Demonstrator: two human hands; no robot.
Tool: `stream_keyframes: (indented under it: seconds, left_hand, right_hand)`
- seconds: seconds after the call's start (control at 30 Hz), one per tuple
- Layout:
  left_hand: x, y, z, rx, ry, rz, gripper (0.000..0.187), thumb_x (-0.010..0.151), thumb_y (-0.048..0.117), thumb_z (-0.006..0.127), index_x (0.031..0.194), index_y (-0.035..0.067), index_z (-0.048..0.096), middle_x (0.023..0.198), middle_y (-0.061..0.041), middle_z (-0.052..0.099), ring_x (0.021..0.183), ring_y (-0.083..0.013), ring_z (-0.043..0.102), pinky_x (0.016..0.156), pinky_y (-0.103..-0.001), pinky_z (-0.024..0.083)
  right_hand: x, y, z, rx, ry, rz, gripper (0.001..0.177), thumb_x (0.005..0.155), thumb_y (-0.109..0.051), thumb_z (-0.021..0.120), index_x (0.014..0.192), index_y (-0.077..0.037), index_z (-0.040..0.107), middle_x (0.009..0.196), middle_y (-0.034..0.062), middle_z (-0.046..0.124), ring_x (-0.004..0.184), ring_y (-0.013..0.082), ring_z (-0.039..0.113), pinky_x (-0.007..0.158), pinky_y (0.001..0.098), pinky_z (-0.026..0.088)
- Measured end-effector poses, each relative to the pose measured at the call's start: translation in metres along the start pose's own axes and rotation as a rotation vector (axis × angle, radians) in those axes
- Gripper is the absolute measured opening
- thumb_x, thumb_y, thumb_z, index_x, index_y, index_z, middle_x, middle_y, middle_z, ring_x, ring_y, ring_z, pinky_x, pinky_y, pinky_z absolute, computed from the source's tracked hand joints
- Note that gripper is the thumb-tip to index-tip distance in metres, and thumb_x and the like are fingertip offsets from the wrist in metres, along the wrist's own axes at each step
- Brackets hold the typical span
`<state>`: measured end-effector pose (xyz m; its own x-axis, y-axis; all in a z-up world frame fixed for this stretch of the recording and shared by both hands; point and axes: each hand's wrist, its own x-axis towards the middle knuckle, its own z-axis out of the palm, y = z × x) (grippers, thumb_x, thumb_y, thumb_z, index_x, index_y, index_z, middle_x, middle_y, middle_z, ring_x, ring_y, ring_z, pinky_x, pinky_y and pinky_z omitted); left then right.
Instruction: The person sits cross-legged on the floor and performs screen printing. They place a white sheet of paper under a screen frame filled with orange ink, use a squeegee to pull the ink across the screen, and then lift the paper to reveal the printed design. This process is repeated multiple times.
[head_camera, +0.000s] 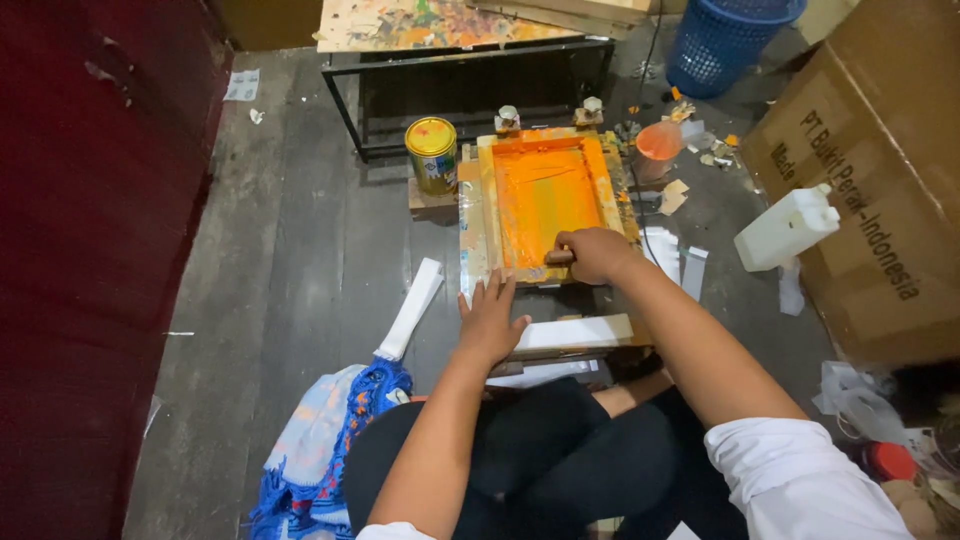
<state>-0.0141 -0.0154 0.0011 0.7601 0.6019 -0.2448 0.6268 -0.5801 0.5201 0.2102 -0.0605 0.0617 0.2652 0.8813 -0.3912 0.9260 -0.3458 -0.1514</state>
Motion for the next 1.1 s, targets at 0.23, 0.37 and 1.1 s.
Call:
stream_keyframes:
  seconds: [0.23,0.37,1.1]
  left_hand:
    - [0.0,0.002,0.001,0.024,-0.029,-0.029,0.075,0.1,0.041,0.059,0.162,0.012,0.028,0.17,-0.017,0.016,0.155,-0.0416,0.018,0.12,-0.07,0.004]
    - [0.006,0.006,-0.009,0.002,-0.033,-0.011,0.075,0.099,0.041,0.06,0.161,0.009,0.03,0.17,-0.018,0.016,0.155,-0.0426,0.018,0.12,-0.071,0.005]
    - [0.008,-0.008,0.01,-0.022,0.072,0.036,0.067,0.1,0.037,0.06,0.158,0.012,0.039,0.167,-0.015,0.028,0.153,-0.0395,0.025,0.121,-0.069,0.006]
  right_hand:
    - [0.01,0.0,0.0,-0.062,0.028,0.003,0.05,0.088,-0.012,0.059,0.138,-0.018,0.062,0.11,0.0123,0.076,0.106,0.0333,0.072,0.095,0.0479,0.056]
    - [0.024,-0.002,-0.017,-0.126,0.145,0.0,0.048,0.09,-0.015,0.058,0.137,-0.019,0.062,0.111,0.0099,0.074,0.108,0.0319,0.07,0.094,0.0486,0.055]
    - [-0.014,-0.005,-0.005,-0.007,0.005,-0.093,0.045,0.092,-0.012,0.055,0.136,-0.014,0.061,0.119,0.0135,0.074,0.115,0.0358,0.068,0.1,0.0513,0.053]
